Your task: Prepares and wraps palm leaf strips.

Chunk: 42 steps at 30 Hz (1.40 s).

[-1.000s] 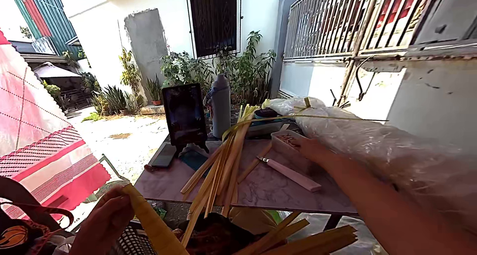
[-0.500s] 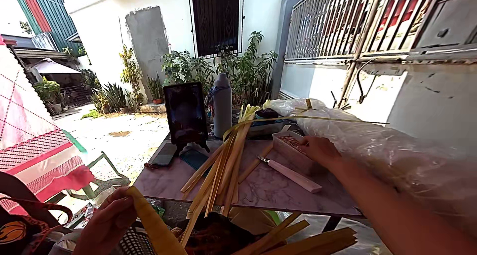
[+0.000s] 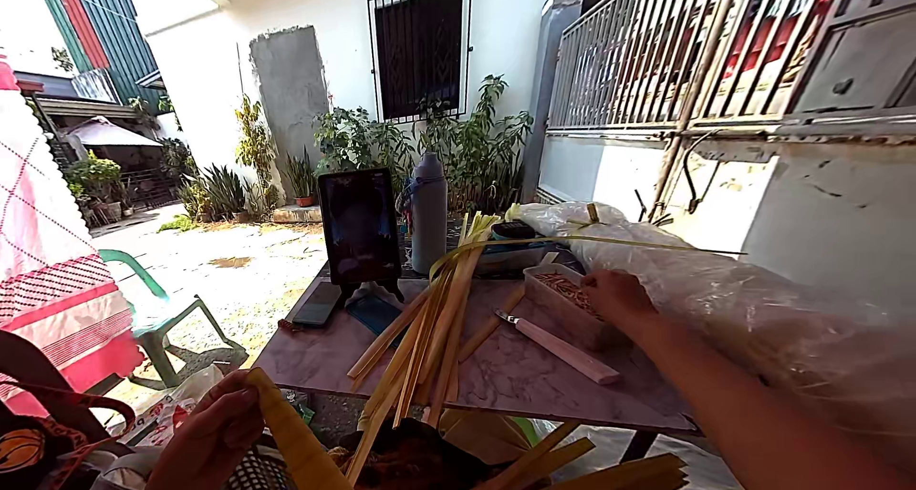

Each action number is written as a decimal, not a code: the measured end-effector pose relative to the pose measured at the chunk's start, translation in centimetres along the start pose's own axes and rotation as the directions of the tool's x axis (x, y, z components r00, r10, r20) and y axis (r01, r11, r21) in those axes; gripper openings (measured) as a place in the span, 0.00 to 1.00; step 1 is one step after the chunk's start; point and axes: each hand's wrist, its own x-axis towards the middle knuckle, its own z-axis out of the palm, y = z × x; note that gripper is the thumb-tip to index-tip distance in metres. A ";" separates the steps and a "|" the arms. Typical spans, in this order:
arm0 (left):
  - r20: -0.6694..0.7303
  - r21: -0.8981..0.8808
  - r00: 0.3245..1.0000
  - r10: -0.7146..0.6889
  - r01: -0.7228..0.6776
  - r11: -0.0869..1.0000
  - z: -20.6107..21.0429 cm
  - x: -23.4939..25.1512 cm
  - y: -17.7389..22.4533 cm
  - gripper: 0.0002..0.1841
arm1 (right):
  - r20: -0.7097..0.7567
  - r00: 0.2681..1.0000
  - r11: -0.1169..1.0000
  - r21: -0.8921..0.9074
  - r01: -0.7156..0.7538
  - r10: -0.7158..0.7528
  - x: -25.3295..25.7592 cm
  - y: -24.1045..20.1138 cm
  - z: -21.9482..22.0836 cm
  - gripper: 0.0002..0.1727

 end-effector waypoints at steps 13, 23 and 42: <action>-0.056 -0.021 0.998 0.000 -0.001 1.000 0.0 -0.3 -0.4 0.05 | -0.056 0.996 0.996 0.048 0.069 -0.067 -0.8 -0.2 -0.7 0.13; -0.069 -0.033 0.998 -0.003 0.000 0.999 -0.2 -0.7 -0.5 0.05 | -0.072 0.991 0.990 0.072 0.119 -0.114 -1.2 0.1 -0.5 0.12; -0.069 -0.114 0.998 0.011 -0.019 0.993 0.0 -1.1 -0.6 0.04 | -0.240 0.964 0.962 0.216 0.166 -0.112 -1.6 0.0 -0.5 0.10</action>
